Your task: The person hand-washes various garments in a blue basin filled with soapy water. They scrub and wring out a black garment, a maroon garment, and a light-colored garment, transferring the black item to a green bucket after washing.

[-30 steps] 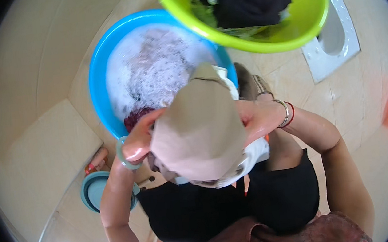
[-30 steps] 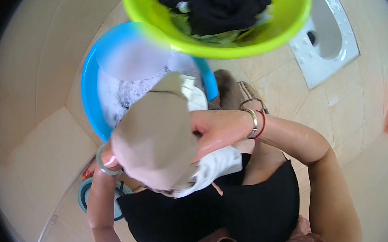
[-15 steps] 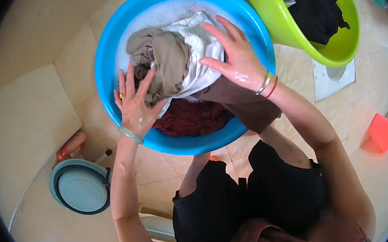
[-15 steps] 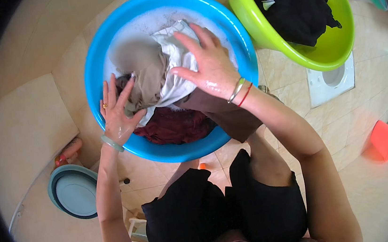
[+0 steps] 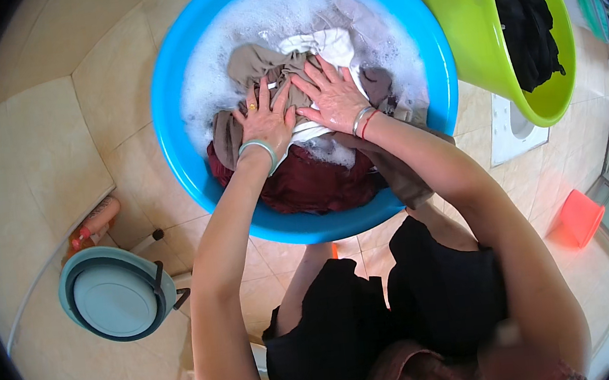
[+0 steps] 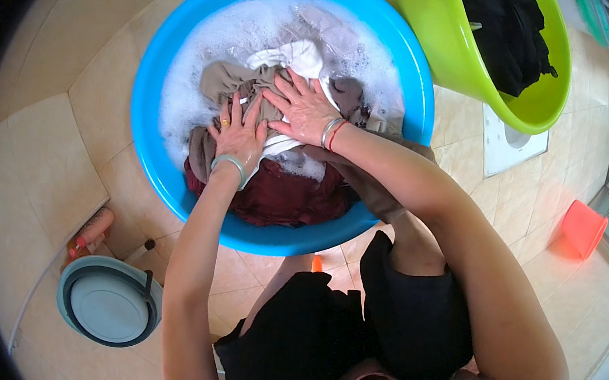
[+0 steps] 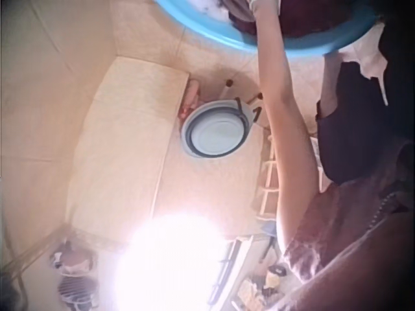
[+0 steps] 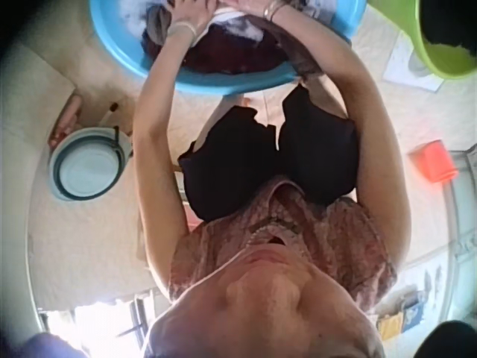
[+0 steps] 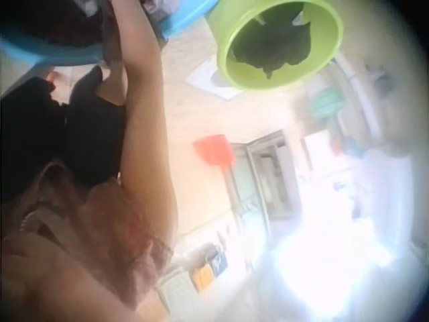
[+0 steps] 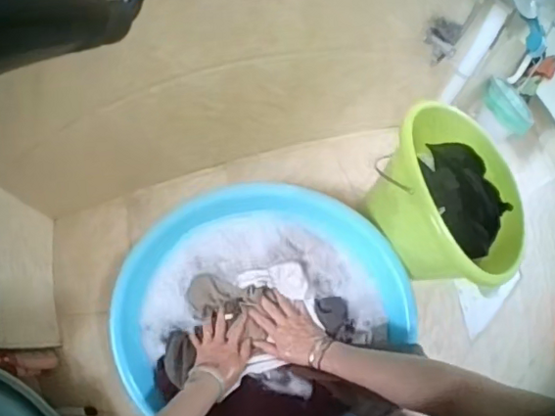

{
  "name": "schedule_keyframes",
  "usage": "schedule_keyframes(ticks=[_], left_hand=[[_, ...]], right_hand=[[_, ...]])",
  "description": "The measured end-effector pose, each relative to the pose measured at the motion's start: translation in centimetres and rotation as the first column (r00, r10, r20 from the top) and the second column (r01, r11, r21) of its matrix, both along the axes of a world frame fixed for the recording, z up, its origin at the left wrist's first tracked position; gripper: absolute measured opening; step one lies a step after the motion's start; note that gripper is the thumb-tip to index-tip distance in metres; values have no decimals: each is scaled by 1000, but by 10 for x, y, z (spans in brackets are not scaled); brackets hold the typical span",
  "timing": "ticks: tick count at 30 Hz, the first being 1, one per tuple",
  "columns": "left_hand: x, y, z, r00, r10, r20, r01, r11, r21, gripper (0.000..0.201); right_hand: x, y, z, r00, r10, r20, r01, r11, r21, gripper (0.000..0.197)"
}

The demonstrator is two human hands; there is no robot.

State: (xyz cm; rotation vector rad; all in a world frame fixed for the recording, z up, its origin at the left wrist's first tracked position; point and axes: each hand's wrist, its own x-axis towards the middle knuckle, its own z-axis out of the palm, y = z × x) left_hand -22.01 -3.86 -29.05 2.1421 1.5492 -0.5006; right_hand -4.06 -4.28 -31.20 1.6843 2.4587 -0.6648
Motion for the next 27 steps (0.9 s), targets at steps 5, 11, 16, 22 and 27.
schedule_keyframes(ticks=[5,11,16,22,27], left_hand=[[4,22,-27,961,96,259,-52,983,-173,57],[-18,19,-109,916,-380,129,395,910,-128,44],[-18,58,-95,843,-528,-103,470,816,-337,41],[-12,97,-59,850,-501,-162,393,808,-438,41],[-29,73,-37,809,281,517,-243,960,-141,33]], right_hand=[[7,24,-32,998,63,-26,-62,997,40,61],[14,45,-72,990,114,-86,-118,992,-37,47],[20,66,-64,966,251,64,-246,966,-82,39],[2,109,-41,791,489,366,-423,871,-250,31],[14,93,-15,895,63,-441,-54,998,33,21]])
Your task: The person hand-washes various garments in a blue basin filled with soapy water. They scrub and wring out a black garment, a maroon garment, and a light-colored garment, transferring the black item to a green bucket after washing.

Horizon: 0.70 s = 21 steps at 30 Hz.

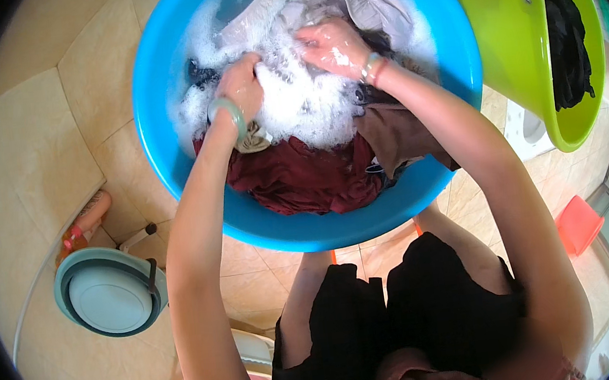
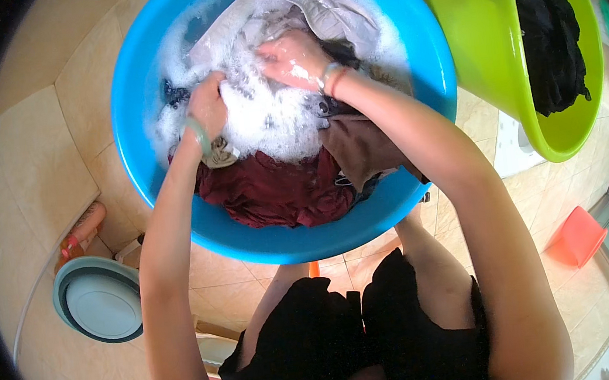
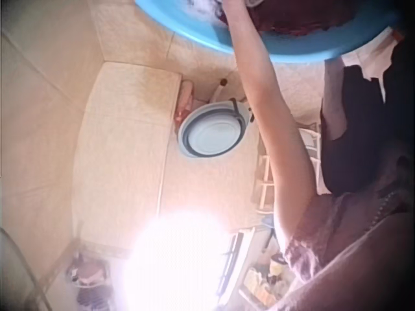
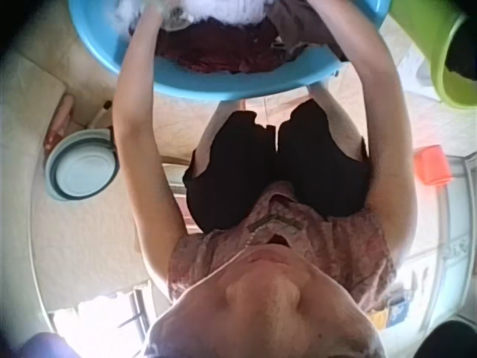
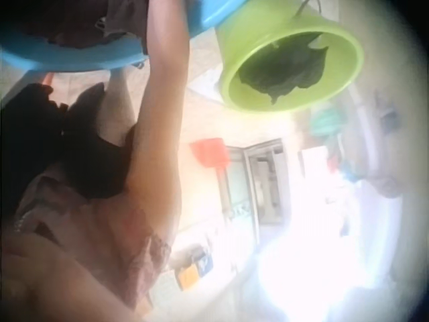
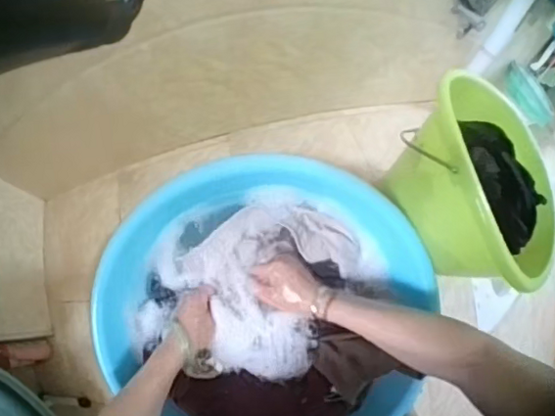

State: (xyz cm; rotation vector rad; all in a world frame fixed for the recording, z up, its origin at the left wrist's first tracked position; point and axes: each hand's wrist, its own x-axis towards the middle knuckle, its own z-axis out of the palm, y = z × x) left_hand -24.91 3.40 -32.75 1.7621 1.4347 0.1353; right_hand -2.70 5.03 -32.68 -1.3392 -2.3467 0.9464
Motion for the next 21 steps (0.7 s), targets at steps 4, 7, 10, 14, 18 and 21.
schedule_keyframes(ticks=[4,7,10,14,18,21], left_hand=[[12,-44,55,899,52,436,-93,993,73,32],[14,-66,100,935,-140,326,108,987,115,39],[24,-95,126,940,-308,149,279,942,185,43],[46,-134,119,842,-507,-186,527,847,75,72],[64,-133,92,658,-610,-441,652,755,-70,59],[81,-110,84,581,-651,-489,635,738,-228,67]], right_hand=[[17,-54,57,880,-269,-390,244,963,-114,21],[29,-91,98,896,-225,-383,223,974,-51,17],[51,-121,120,966,-71,-250,69,997,-17,18],[60,-151,114,997,-70,-16,67,985,-158,43],[56,-148,68,985,-114,130,139,971,-196,53],[48,-131,47,953,-125,277,210,930,-303,52]])
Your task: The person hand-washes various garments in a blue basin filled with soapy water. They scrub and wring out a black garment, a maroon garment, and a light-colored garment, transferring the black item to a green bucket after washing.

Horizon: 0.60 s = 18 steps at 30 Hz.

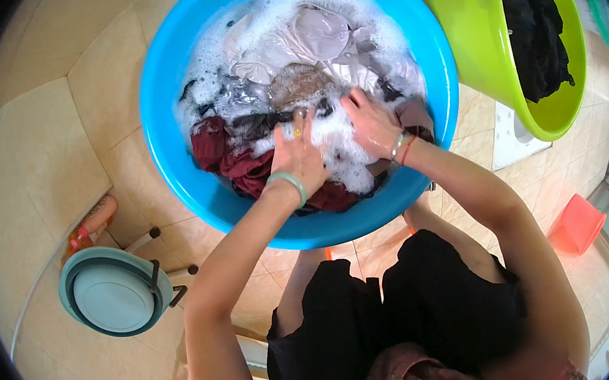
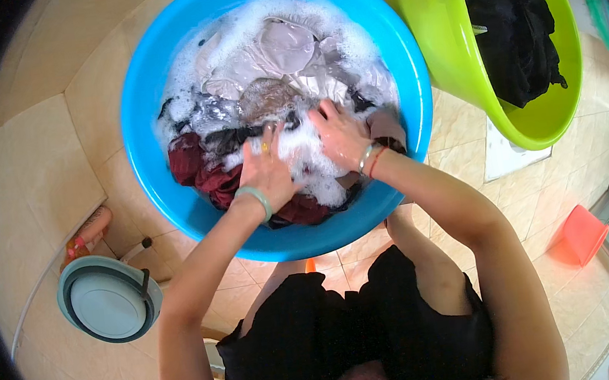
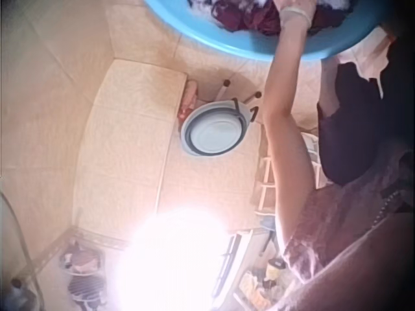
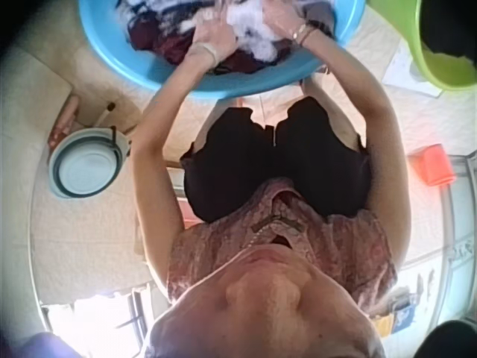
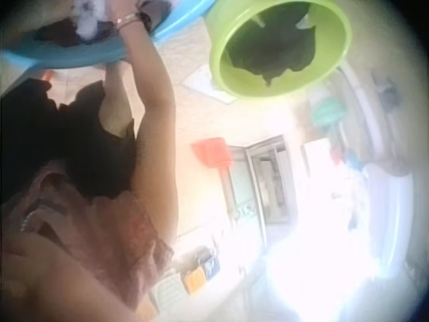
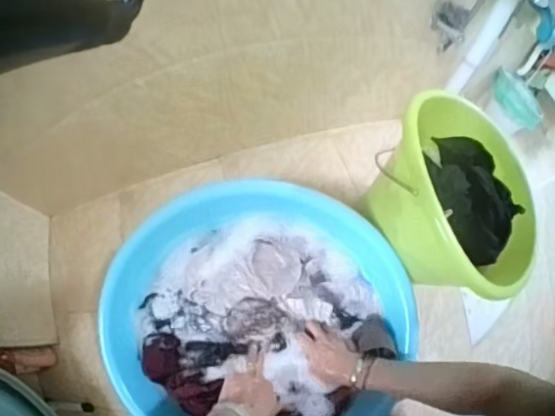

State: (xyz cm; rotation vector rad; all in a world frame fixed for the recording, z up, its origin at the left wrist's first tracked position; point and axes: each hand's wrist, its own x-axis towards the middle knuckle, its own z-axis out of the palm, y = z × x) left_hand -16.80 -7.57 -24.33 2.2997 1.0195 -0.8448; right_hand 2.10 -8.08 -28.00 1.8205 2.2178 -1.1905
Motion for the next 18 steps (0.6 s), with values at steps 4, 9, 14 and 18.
schedule_keyframes(ticks=[4,9,14,18], left_hand=[[3,43,-11,973,215,80,-209,974,-83,56],[13,90,-51,860,505,74,-465,834,-297,34],[-58,92,-135,934,219,281,-226,974,-9,24],[-15,79,-42,835,453,313,-480,877,9,34]], right_hand=[[2,33,-44,960,256,115,-236,958,-162,38],[35,43,-113,990,-15,-141,7,998,-58,35],[-3,127,-38,893,271,360,-187,950,-251,39],[27,132,-74,970,97,225,-41,970,-240,41]])
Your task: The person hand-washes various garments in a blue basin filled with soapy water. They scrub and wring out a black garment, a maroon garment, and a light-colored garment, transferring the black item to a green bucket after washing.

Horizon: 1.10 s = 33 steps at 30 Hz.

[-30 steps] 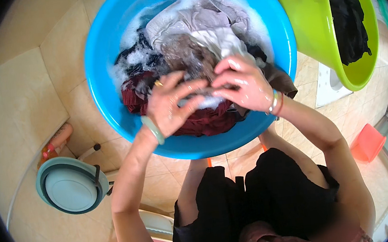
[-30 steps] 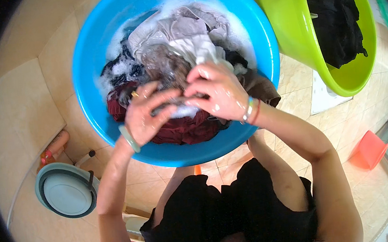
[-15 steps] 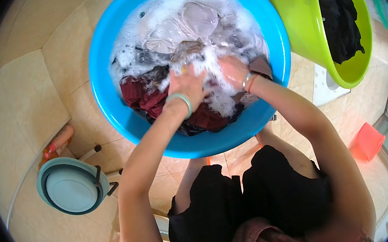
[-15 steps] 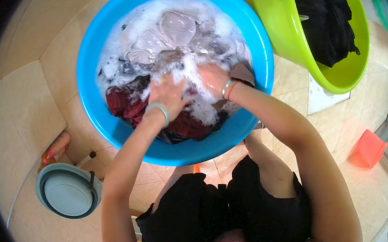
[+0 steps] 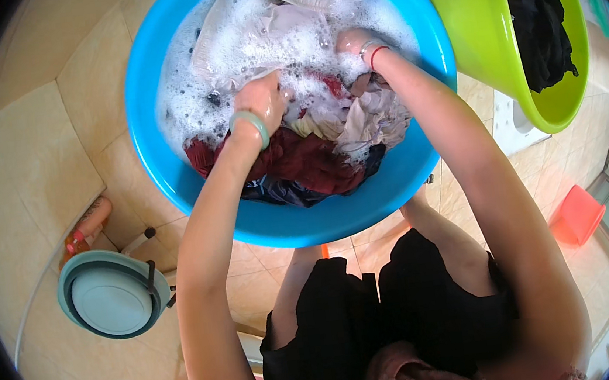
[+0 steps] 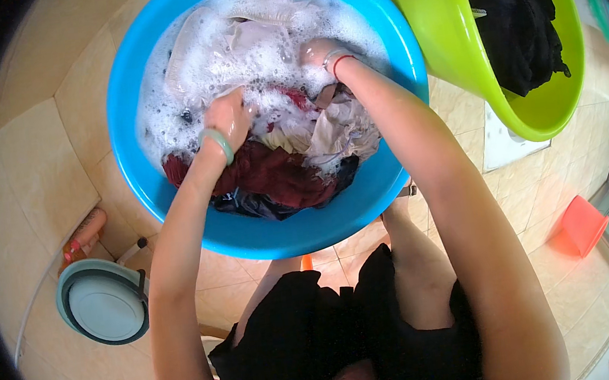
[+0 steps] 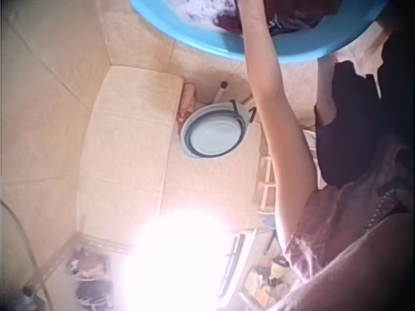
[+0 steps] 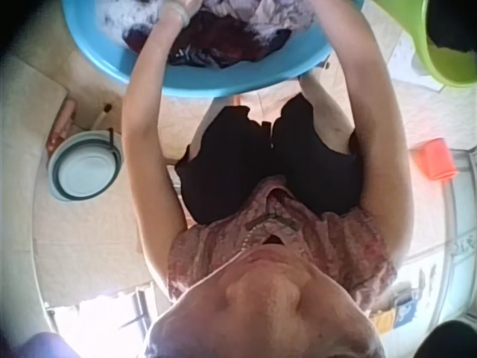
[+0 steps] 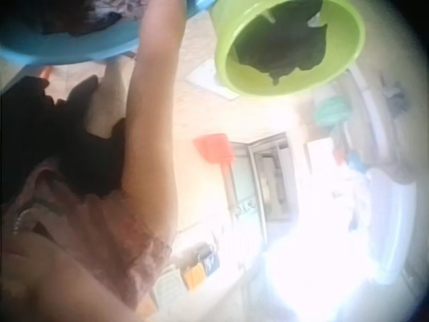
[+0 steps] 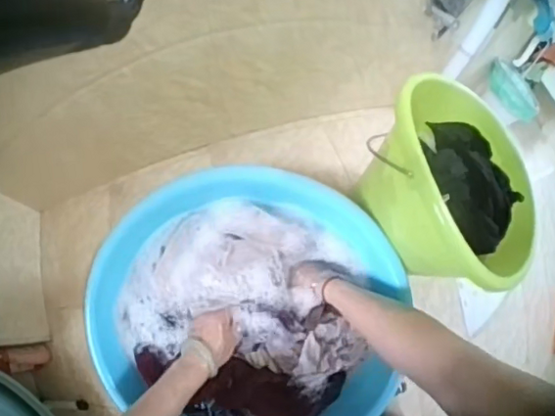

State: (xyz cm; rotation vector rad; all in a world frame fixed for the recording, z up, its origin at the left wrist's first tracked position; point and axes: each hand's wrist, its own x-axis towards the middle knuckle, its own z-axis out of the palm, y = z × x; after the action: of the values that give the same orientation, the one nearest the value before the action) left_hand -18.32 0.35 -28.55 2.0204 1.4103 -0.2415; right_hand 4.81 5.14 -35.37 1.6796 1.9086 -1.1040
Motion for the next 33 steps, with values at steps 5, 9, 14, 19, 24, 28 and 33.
schedule_keyframes(ticks=[5,9,14,19,24,28,33], left_hand=[[-21,-58,41,967,-113,227,45,957,285,73],[-45,-92,76,977,-160,137,154,986,56,103],[-69,-100,69,978,-206,-26,207,977,59,63],[-108,-73,54,777,275,566,-350,937,25,34],[-114,-35,112,334,686,646,-605,682,-411,26],[-115,-14,131,605,520,603,-581,806,-112,29],[-124,-12,107,774,409,484,-503,860,79,26]], right_hand=[[2,-23,0,664,-665,-342,642,741,-195,48],[-12,-58,45,162,-901,-402,834,343,-432,50],[-18,-81,115,-94,-896,-434,861,145,-487,52],[-4,-105,150,-352,-809,-470,820,-25,-572,44],[2,-135,151,-328,-808,-490,859,-39,-510,43],[-20,-141,166,-156,-820,-551,920,83,-384,35],[-1,-147,154,601,-561,-569,734,669,117,22]])
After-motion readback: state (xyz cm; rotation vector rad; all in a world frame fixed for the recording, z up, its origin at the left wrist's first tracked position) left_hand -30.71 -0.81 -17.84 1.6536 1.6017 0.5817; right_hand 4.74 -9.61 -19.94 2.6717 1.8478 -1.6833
